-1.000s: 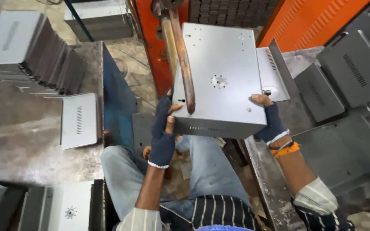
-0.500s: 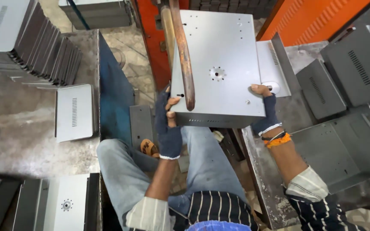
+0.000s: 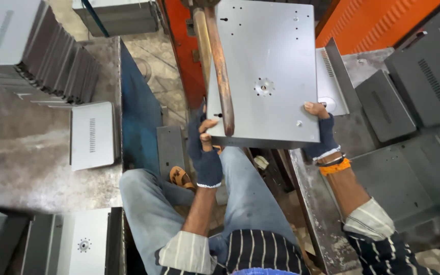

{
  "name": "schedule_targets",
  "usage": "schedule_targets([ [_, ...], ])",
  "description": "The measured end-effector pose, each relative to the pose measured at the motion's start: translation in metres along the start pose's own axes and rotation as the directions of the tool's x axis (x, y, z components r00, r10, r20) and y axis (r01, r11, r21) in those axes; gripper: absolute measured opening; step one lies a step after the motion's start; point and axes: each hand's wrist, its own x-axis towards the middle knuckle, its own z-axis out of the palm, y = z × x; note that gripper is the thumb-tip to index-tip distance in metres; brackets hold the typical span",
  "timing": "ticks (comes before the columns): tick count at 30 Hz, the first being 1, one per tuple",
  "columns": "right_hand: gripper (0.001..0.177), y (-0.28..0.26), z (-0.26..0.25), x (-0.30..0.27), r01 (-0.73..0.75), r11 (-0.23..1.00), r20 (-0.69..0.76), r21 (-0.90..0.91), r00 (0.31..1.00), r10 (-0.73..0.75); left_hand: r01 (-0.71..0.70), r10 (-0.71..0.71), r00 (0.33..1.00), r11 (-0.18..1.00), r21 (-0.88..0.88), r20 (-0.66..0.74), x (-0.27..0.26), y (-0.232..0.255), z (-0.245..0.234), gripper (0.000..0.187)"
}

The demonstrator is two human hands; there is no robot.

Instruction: The person sits at a pedestal spot welding machine and welds seams on sheet metal enclosure parts, with sparks flying as the copper arms clamp each part. They reposition and turn the parts to weld different edges, then stack the welded boxes on the work table.

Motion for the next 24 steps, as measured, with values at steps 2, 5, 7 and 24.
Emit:
schedule_targets([
  [2,0.041,0.014,-0.035,0.028,-0.007,1.0,0.056,0.022,0.998,0.006,-0.092,0.092,0.995,0.996,0.011,0.032,0.001,0.024,0.01,0.06],
  [5,0.048,0.013,-0.023,0.021,-0.001,1.0,0.13,-0.012,0.992,0.003,-0.343,0.337,0.938,0.936,0.074,0.077,0.0,0.044,0.017,0.054],
  [7,0.053,0.007,-0.004,0.011,0.016,0.998,0.151,-0.06,0.989,-0.007,-0.496,0.486,0.868,0.859,0.13,0.103,-0.001,0.046,0.017,0.053],
  [24,0.061,-0.033,0.001,0.038,-0.12,0.988,0.11,-0.1,0.985,0.13,-0.412,0.357,0.906,0.868,0.277,0.228,-0.009,0.054,0.023,0.053],
])
